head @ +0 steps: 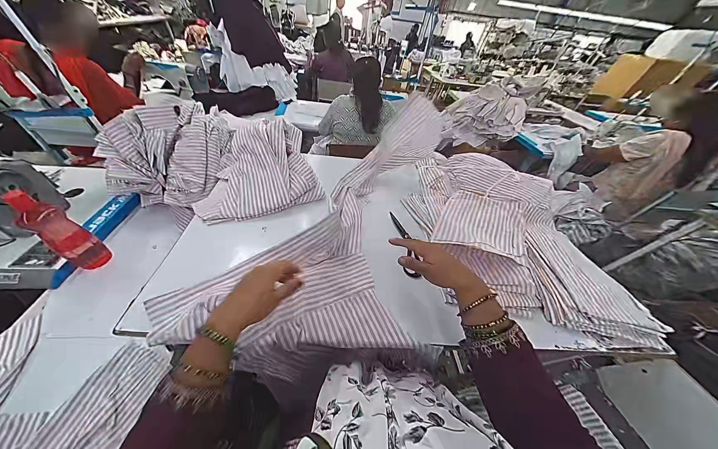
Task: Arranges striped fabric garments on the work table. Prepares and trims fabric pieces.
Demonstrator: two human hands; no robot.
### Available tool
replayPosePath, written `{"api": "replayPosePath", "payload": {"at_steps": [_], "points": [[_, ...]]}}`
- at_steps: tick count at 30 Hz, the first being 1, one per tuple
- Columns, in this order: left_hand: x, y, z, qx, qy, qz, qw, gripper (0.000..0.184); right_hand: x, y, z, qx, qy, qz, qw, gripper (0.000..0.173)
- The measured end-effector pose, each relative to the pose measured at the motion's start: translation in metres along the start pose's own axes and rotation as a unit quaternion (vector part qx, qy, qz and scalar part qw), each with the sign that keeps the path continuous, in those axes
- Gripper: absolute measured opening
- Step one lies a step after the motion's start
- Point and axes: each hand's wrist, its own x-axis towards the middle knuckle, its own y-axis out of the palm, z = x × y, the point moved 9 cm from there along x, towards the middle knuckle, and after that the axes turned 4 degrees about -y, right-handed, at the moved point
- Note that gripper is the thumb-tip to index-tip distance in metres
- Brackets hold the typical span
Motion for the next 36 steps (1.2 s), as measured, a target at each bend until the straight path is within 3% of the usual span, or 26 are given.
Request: {"api": "replayPosePath", "payload": {"at_steps": [1, 3, 7, 10, 13, 16, 19, 23, 27, 29, 31, 33, 34, 36], "points": [[0.021, 0.037, -0.017, 0.018, 0.064, 0.110, 0.992, 0.039, 0.000, 0.018, -0.024, -0.009, 0.054, 0.024, 0.998, 0.043], [0.057, 0.095, -0.039, 0.064, 0.138, 0.215, 0.965, 0.043, -0.006, 0.042, -0.070, -0.056, 0.175, 0.035, 0.982, 0.039], [0.122, 0.146, -0.024, 0.153, 0.094, 0.171, 0.969, 0.072, -0.023, 0.056, -0.105, -0.126, 0.248, -0.083, 0.957, 0.039], [0.111, 0.157, -0.008, 0.170, 0.113, 0.137, 0.969, 0.082, -0.043, 0.051, -0.103, -0.135, 0.294, -0.167, 0.931, 0.041], [0.074, 0.157, 0.000, 0.156, 0.130, 0.149, 0.968, 0.084, -0.061, 0.054, -0.101, -0.111, 0.388, -0.072, 0.912, 0.055], [0.067, 0.153, 0.004, 0.159, 0.088, 0.204, 0.962, 0.092, -0.080, 0.061, -0.104, -0.075, 0.443, -0.010, 0.893, 0.051], [0.094, 0.151, -0.005, 0.157, 0.050, 0.240, 0.957, 0.096, -0.096, 0.077, -0.101, 0.056, 0.435, -0.031, 0.898, 0.035], [0.124, 0.159, -0.003, 0.133, 0.090, 0.194, 0.968, 0.105, -0.128, 0.114, -0.064, 0.261, 0.368, -0.028, 0.892, 0.024], [0.128, 0.158, 0.004, 0.117, 0.106, 0.162, 0.974, 0.114, -0.189, 0.150, -0.030, 0.309, 0.359, 0.111, 0.874, 0.090], [0.132, 0.156, 0.004, 0.104, 0.105, 0.155, 0.977, 0.115, -0.215, 0.156, -0.015, 0.284, 0.350, 0.202, 0.869, 0.101], [0.137, 0.154, 0.003, 0.081, 0.100, 0.147, 0.981, 0.113, -0.225, 0.155, -0.005, 0.254, 0.349, 0.250, 0.866, 0.085], [0.139, 0.155, 0.001, 0.085, 0.090, 0.150, 0.981, 0.113, -0.219, 0.155, -0.001, 0.240, 0.372, 0.247, 0.862, 0.062], [0.140, 0.157, 0.001, 0.093, 0.086, 0.150, 0.981, 0.115, -0.213, 0.157, -0.001, 0.234, 0.379, 0.235, 0.864, 0.058], [0.140, 0.159, 0.001, 0.107, 0.079, 0.154, 0.979, 0.119, -0.197, 0.160, -0.002, 0.218, 0.389, 0.217, 0.868, 0.066]]}}
